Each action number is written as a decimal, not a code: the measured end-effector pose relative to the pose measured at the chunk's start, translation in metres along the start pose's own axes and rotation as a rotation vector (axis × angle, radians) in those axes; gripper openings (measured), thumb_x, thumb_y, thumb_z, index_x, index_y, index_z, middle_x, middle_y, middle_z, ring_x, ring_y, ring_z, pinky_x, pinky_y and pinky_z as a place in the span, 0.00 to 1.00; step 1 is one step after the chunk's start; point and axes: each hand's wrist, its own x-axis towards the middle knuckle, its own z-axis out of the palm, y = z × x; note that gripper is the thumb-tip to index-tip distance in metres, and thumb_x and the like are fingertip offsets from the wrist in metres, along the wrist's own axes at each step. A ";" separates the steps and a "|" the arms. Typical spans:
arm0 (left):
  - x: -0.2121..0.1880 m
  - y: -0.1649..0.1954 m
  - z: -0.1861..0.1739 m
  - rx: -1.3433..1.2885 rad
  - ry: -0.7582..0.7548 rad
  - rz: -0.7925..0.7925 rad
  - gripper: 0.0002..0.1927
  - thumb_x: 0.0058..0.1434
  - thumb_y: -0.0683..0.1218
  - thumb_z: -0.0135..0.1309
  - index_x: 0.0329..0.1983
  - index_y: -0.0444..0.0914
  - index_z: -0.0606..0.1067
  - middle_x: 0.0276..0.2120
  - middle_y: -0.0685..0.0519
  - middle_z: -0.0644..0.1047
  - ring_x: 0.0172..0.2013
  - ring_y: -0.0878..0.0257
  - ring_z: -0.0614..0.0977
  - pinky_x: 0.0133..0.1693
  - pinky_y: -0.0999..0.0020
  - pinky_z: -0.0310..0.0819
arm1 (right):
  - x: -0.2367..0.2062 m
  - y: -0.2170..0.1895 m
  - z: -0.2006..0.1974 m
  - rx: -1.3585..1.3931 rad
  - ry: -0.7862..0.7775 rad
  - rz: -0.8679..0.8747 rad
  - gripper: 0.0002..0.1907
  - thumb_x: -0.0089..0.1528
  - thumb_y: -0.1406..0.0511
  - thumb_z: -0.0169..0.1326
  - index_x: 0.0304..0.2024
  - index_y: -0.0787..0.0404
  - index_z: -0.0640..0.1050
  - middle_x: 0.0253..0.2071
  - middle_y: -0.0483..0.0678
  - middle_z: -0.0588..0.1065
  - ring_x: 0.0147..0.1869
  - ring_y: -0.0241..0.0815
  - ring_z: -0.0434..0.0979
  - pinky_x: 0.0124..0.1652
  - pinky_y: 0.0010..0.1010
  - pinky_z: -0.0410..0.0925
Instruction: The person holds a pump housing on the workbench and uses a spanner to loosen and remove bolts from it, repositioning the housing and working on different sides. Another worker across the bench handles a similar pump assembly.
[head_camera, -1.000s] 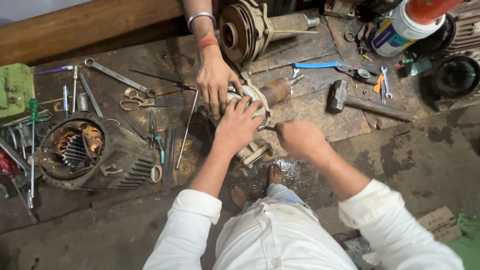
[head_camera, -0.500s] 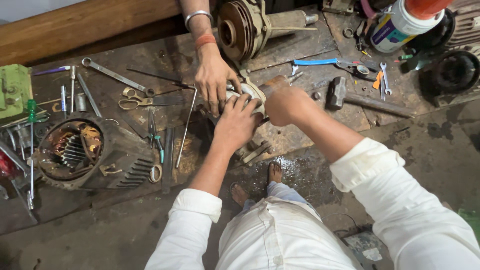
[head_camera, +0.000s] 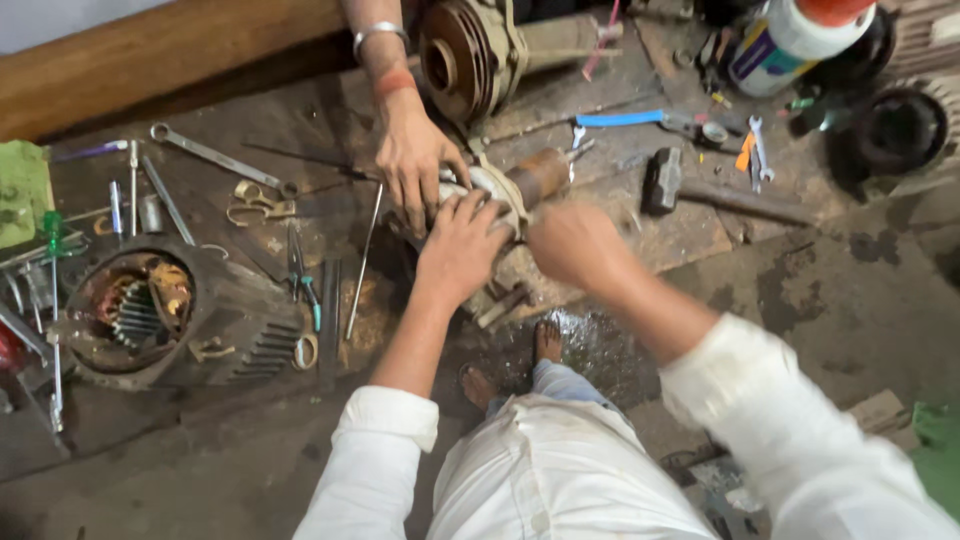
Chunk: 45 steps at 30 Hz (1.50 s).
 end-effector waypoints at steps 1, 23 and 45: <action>0.000 0.000 -0.001 -0.028 -0.005 -0.005 0.12 0.61 0.48 0.54 0.46 0.45 0.81 0.57 0.50 0.75 0.64 0.50 0.70 0.64 0.49 0.60 | -0.021 -0.002 0.022 0.141 0.180 -0.006 0.10 0.63 0.63 0.51 0.38 0.60 0.82 0.35 0.57 0.78 0.35 0.56 0.82 0.31 0.48 0.73; 0.012 0.008 -0.033 -0.100 -0.019 0.039 0.11 0.55 0.52 0.58 0.38 0.43 0.81 0.56 0.49 0.74 0.62 0.48 0.68 0.61 0.45 0.58 | -0.033 -0.054 0.145 0.844 0.646 0.295 0.24 0.59 0.72 0.54 0.60 0.60 0.73 0.47 0.64 0.78 0.51 0.65 0.78 0.48 0.48 0.72; 0.005 0.001 -0.012 -0.148 0.069 -0.071 0.14 0.63 0.45 0.51 0.48 0.39 0.81 0.57 0.51 0.76 0.61 0.48 0.70 0.63 0.52 0.61 | 0.052 0.003 -0.055 -0.071 -0.241 -0.138 0.08 0.54 0.66 0.56 0.31 0.57 0.86 0.35 0.54 0.82 0.42 0.52 0.83 0.44 0.41 0.73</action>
